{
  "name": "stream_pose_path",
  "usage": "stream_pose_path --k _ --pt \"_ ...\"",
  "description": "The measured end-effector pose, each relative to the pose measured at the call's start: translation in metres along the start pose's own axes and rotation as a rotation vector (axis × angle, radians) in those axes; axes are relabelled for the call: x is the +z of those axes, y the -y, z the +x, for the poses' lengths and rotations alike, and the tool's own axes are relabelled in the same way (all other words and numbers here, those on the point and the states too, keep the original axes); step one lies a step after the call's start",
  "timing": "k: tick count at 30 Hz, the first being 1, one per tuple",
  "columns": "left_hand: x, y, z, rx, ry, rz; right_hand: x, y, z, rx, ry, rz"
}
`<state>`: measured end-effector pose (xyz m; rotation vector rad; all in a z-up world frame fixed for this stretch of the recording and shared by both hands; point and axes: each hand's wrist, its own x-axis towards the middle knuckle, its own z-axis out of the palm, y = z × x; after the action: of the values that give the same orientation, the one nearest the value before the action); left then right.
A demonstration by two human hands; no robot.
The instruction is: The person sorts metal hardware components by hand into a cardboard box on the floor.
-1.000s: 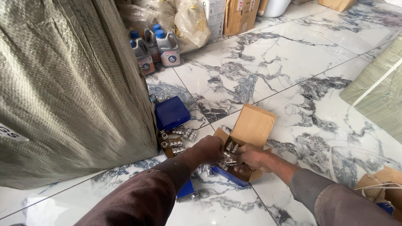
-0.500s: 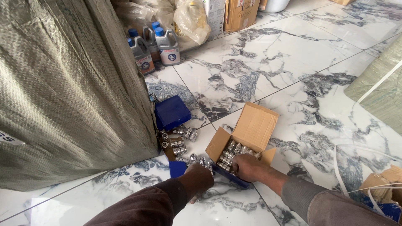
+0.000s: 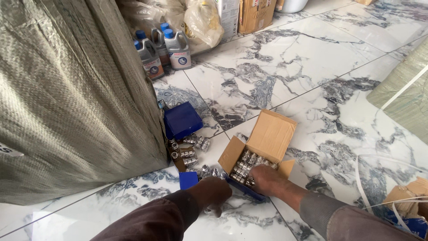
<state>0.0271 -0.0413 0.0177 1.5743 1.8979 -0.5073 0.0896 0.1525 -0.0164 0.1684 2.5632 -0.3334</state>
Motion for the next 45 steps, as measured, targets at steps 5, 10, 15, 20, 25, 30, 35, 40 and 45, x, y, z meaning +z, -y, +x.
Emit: stream_pose_path --k 5,10,15,20,25,30,35,40,45 --pt "-0.036 -0.003 -0.027 -0.068 0.046 -0.416 -0.014 0.004 -0.007 -0.033 0.011 0.085" --pt "-0.045 0.014 -0.009 -0.1 -0.054 -0.717 -0.026 -0.004 -0.009 -0.02 0.056 0.262" --pt "-0.037 0.029 0.037 -0.241 -0.431 -1.224 -0.051 0.015 -0.027 0.17 -0.017 1.067" --pt "-0.054 0.012 0.017 -0.276 -0.482 -1.343 -0.067 0.024 -0.041 0.266 0.043 1.39" --pt "-0.02 0.038 0.046 -0.238 -0.327 -1.138 -0.019 -0.014 0.001 0.235 0.023 1.241" --pt "-0.001 0.042 0.05 -0.343 -0.241 -0.11 0.019 -0.033 0.035 0.084 -0.125 0.302" --pt "0.065 0.043 0.051 -0.312 -0.972 0.449 0.018 -0.029 0.032 0.068 -0.193 0.297" --pt "0.02 0.031 0.039 -0.349 -0.296 0.212 0.013 -0.024 0.02 0.029 -0.245 0.428" --pt "0.035 0.047 0.086 -0.426 -0.109 0.092 0.017 -0.029 0.032 0.032 -0.156 0.055"
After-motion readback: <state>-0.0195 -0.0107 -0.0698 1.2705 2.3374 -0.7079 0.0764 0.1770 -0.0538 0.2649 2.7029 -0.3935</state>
